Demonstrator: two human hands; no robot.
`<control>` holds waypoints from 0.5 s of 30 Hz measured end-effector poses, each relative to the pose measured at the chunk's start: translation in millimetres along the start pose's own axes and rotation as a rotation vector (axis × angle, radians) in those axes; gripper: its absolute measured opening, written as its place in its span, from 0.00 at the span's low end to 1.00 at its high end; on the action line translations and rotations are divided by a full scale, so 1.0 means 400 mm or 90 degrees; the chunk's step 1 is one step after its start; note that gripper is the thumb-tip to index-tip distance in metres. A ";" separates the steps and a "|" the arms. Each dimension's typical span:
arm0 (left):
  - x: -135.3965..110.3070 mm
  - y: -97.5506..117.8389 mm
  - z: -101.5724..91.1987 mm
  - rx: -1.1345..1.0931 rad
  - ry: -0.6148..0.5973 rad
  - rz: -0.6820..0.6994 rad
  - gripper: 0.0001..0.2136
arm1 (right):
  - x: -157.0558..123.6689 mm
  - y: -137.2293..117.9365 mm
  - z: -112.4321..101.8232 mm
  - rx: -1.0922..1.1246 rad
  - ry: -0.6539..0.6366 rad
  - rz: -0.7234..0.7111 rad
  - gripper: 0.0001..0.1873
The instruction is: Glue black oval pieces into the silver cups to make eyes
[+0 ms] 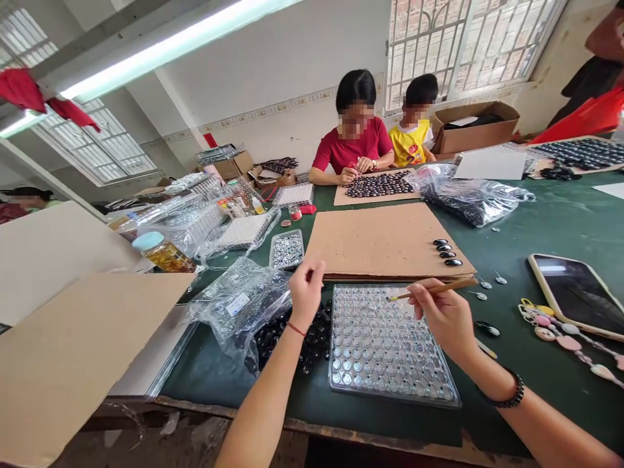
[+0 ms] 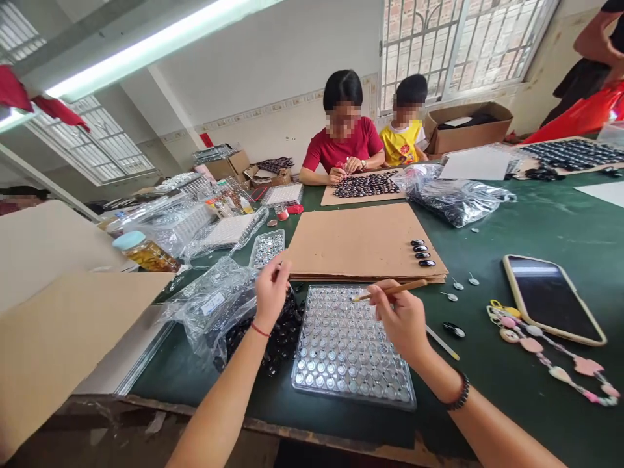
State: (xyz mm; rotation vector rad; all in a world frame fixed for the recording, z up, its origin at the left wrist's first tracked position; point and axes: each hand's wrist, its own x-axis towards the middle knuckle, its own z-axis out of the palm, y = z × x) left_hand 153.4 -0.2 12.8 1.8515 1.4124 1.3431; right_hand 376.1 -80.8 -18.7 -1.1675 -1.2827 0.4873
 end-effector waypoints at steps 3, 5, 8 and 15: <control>-0.078 0.048 0.052 0.067 -0.208 0.183 0.14 | -0.005 0.003 0.007 -0.119 -0.053 -0.076 0.17; -0.114 0.059 0.081 0.107 -0.308 0.259 0.14 | -0.008 0.004 0.011 -0.177 -0.098 -0.129 0.17; -0.131 0.046 0.102 0.204 -0.331 0.285 0.14 | -0.015 0.003 0.016 -0.204 -0.140 -0.175 0.16; -0.117 0.025 0.104 0.350 -0.329 0.314 0.13 | -0.018 0.008 0.022 -0.204 -0.137 -0.215 0.15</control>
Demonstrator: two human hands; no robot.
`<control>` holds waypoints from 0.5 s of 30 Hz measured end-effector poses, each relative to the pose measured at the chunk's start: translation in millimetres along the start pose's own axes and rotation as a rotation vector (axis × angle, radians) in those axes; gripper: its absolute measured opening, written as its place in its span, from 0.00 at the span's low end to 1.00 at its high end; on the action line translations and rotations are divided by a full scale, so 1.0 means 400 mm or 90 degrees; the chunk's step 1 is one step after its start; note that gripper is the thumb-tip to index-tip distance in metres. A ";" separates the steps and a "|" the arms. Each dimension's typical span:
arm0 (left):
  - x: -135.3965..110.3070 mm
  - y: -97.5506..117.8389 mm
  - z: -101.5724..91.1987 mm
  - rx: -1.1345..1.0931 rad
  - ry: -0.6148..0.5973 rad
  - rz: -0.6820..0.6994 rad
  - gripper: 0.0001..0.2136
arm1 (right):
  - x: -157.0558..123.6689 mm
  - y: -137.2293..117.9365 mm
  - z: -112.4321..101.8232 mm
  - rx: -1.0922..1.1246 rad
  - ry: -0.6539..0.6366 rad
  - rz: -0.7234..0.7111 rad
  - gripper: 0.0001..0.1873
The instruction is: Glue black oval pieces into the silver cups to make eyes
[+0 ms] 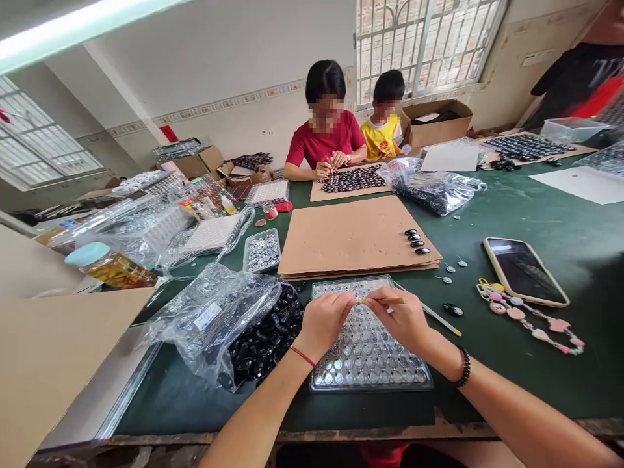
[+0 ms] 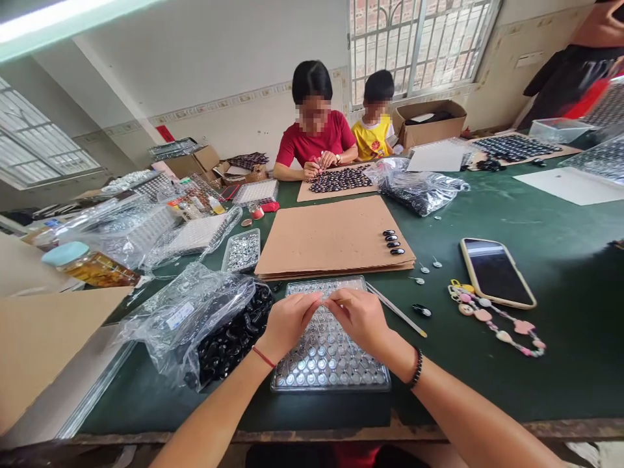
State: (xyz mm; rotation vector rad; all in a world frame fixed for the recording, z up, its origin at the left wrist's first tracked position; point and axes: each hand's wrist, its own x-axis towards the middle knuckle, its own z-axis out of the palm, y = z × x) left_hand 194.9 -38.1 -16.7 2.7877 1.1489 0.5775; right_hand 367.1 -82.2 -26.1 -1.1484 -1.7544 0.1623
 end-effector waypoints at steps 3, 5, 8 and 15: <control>0.001 0.003 0.003 -0.022 -0.009 0.010 0.12 | 0.003 0.004 0.006 -0.014 -0.001 -0.005 0.16; 0.004 -0.003 0.009 -0.049 -0.008 0.006 0.12 | 0.008 0.008 0.009 -0.019 -0.004 -0.013 0.16; 0.014 -0.020 0.022 -0.113 -0.016 -0.015 0.12 | 0.018 0.012 0.008 -0.042 -0.007 -0.031 0.15; 0.040 -0.039 0.031 -0.257 -0.057 -0.136 0.17 | 0.032 0.004 -0.004 -0.099 -0.020 -0.066 0.11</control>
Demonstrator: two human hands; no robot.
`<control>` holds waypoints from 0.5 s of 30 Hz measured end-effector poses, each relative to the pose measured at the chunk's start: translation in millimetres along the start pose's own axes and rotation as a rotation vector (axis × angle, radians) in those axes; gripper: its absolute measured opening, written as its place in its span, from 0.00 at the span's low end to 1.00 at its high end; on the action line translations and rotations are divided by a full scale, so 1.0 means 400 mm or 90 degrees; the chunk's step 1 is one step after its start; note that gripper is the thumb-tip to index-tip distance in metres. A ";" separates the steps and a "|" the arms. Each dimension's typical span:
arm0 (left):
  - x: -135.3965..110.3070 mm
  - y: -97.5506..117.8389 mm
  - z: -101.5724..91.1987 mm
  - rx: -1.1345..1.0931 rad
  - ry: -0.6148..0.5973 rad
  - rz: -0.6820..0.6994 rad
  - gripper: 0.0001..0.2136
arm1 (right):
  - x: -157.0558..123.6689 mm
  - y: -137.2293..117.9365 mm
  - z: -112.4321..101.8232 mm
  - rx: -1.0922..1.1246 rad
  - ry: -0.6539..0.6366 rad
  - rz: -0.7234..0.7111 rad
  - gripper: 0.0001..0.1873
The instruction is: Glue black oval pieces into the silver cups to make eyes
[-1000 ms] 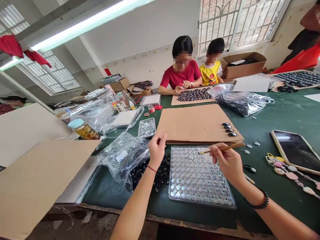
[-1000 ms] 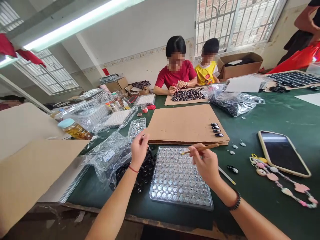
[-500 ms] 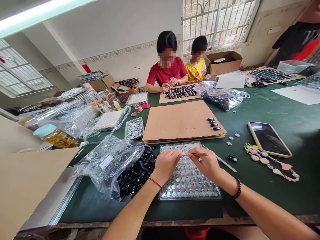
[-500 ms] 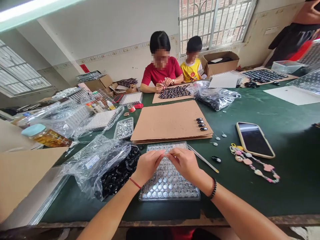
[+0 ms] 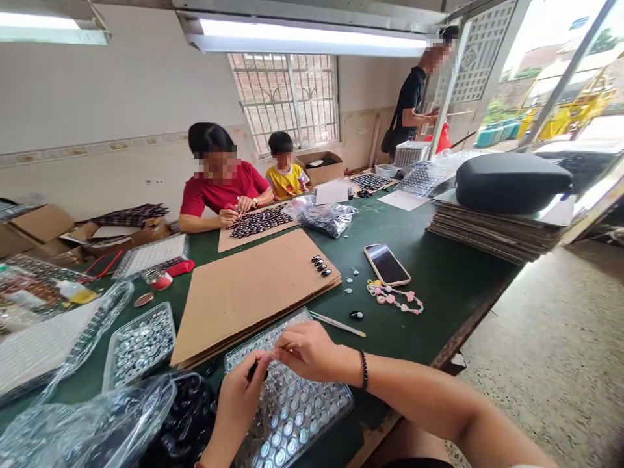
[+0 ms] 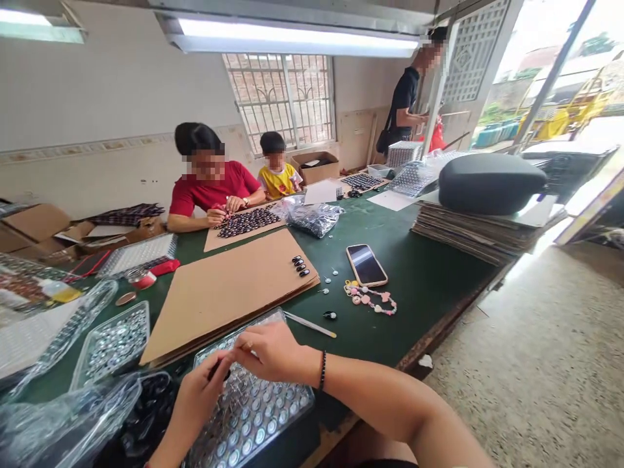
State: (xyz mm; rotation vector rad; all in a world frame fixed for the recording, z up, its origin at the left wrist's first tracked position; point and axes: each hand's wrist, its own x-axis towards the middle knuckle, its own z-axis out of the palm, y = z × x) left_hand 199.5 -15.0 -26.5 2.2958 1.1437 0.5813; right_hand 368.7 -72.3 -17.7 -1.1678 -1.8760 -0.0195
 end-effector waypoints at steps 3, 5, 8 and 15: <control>0.005 0.004 -0.003 -0.028 -0.011 -0.021 0.17 | 0.001 0.000 -0.002 0.012 0.002 -0.003 0.10; 0.005 0.007 -0.004 -0.036 -0.012 -0.021 0.17 | 0.002 0.000 -0.004 0.023 0.015 -0.002 0.10; 0.004 0.014 -0.006 -0.070 -0.015 -0.019 0.17 | 0.003 -0.003 -0.009 0.020 0.029 0.019 0.11; -0.005 0.033 -0.010 -0.156 -0.063 -0.038 0.16 | -0.004 -0.011 -0.012 0.102 -0.003 0.039 0.14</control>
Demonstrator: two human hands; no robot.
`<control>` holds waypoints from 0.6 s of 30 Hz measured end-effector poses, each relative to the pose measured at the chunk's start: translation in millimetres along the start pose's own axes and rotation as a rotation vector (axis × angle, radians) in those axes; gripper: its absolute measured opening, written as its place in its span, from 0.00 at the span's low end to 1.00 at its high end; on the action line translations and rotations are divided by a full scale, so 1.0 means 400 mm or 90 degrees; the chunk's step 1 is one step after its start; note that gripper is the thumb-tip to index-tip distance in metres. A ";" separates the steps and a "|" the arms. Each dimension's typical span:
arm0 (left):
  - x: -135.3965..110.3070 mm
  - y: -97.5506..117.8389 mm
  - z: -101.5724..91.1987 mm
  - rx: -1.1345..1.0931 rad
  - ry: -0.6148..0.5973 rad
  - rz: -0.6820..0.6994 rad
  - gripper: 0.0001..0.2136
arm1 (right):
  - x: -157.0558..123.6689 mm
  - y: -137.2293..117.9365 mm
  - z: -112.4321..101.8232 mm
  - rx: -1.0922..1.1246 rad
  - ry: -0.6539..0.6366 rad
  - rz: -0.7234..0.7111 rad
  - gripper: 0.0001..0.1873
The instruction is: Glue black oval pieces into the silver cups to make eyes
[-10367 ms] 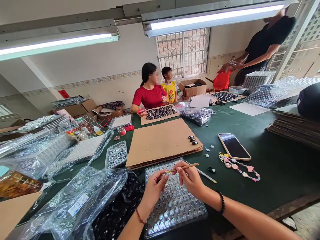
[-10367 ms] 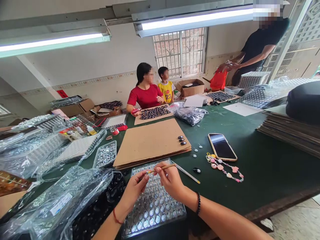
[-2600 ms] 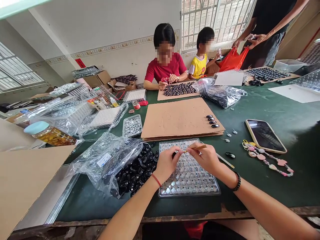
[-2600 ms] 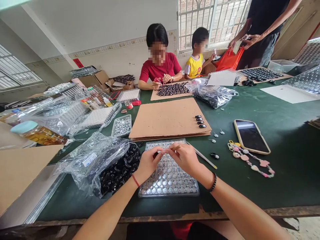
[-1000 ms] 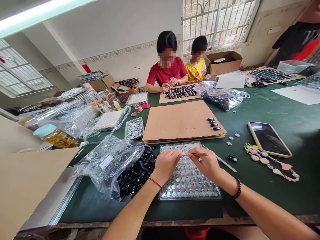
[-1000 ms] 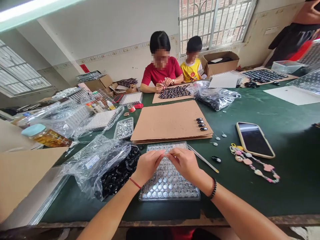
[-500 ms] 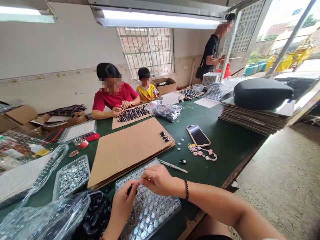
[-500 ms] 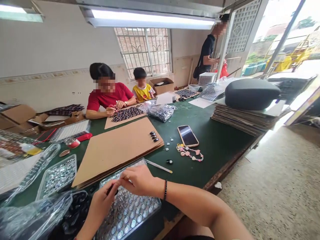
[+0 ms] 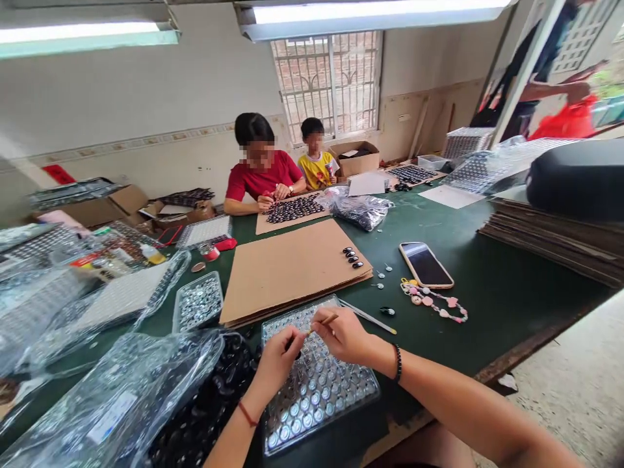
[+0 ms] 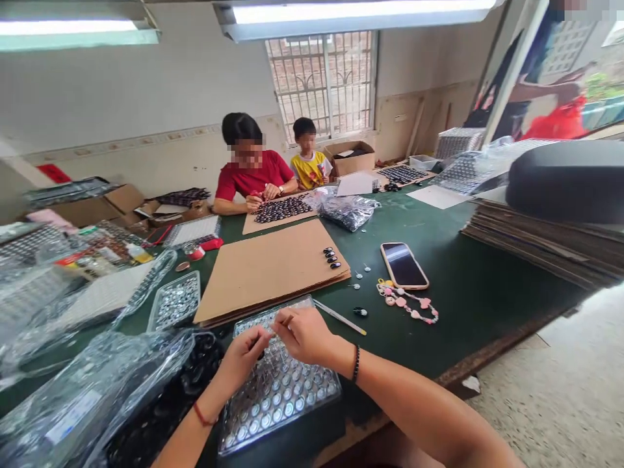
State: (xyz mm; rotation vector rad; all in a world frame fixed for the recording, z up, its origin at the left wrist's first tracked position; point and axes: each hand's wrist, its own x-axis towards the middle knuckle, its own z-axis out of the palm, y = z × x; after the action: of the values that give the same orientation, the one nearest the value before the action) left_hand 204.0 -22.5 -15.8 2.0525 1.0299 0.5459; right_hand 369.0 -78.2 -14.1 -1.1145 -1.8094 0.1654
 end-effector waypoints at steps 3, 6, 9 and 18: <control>-0.005 -0.002 -0.001 -0.017 -0.013 -0.017 0.16 | -0.007 0.002 0.004 0.027 -0.016 0.012 0.15; -0.009 -0.006 -0.004 -0.040 -0.020 -0.040 0.16 | -0.015 0.006 0.007 0.039 -0.028 0.031 0.14; -0.011 -0.009 -0.010 -0.094 -0.017 -0.066 0.16 | -0.017 0.011 0.005 0.043 -0.023 0.057 0.14; -0.016 -0.004 -0.001 -0.204 -0.004 -0.128 0.12 | -0.005 0.023 -0.003 0.310 0.126 0.253 0.16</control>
State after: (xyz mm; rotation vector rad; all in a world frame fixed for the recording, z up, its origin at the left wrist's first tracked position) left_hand 199.0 -27.0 -17.0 1.6492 1.0562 0.5601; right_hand 375.8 -74.9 -19.8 -1.0751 -1.2627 0.6703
